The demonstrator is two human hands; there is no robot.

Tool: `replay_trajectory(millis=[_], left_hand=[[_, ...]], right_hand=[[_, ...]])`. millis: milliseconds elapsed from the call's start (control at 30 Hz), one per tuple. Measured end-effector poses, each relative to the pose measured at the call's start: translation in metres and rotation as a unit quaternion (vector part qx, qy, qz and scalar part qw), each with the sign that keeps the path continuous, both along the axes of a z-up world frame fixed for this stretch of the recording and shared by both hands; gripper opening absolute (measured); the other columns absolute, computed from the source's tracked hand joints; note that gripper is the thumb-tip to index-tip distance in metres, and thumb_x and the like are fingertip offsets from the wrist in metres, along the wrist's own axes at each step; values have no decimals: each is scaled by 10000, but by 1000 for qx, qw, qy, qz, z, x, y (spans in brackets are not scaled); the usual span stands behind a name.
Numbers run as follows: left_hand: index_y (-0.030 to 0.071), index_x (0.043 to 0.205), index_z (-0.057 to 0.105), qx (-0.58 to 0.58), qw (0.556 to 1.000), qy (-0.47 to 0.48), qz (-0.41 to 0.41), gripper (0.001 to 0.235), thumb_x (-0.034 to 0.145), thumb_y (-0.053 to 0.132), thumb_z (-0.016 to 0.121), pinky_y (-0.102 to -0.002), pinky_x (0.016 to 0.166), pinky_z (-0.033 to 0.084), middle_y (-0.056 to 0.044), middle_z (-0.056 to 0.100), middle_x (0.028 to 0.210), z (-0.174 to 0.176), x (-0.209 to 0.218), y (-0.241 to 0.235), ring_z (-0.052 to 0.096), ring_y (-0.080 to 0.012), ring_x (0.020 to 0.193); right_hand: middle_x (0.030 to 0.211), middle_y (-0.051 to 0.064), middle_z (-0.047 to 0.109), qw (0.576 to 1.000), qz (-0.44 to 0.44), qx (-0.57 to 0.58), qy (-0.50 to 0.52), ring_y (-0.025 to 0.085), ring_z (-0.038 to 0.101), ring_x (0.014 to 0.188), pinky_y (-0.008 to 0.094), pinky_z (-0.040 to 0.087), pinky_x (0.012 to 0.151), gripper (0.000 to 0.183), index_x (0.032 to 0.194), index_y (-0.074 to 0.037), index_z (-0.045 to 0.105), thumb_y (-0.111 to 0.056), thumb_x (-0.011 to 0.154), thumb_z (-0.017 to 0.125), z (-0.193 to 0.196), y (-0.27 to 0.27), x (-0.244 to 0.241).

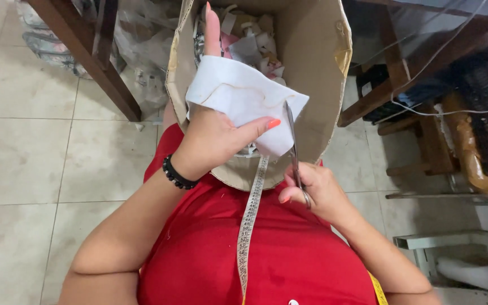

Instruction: The person is using scissors to cut small pieces of fabric scraps into even smaller bits over a cardboard box.

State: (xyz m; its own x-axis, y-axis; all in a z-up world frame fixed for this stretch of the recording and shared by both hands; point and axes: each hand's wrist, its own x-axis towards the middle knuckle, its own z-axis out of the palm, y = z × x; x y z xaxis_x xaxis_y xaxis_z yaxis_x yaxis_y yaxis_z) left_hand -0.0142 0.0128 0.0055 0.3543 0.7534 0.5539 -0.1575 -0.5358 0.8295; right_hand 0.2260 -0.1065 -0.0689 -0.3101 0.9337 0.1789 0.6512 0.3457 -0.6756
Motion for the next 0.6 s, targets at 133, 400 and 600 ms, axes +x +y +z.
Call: replay_trajectory(millis=[133,400,600], left_hand=[[272,1637,-178,-12,998,59,-9,1241,989,186,876,-301,1117,579,-62,692,1215,-10,3,-5,697,-153,1060],[119,1649,-83,-11,997,72,-28,1081,970,120,758,-303,1302,356,-55,333,1605,7,-7,-6,611,-161,1302],[167,1672,-128,3,994,73,78,1139,1021,273,801,-254,1199,506,-35,289,1589,4,-16,2,665,-139,1193]], right_hand=[[727,-37,530,999,26,-14,-26,163,464,608,316,414,602,674,824,-153,484,-822,805,399,15,12,-2],[599,-61,551,998,-15,0,59,92,510,537,244,405,532,455,762,-156,443,-544,889,645,9,14,-7],[712,-9,576,984,6,-86,154,103,585,652,252,445,634,609,821,-142,477,-743,909,432,34,13,3]])
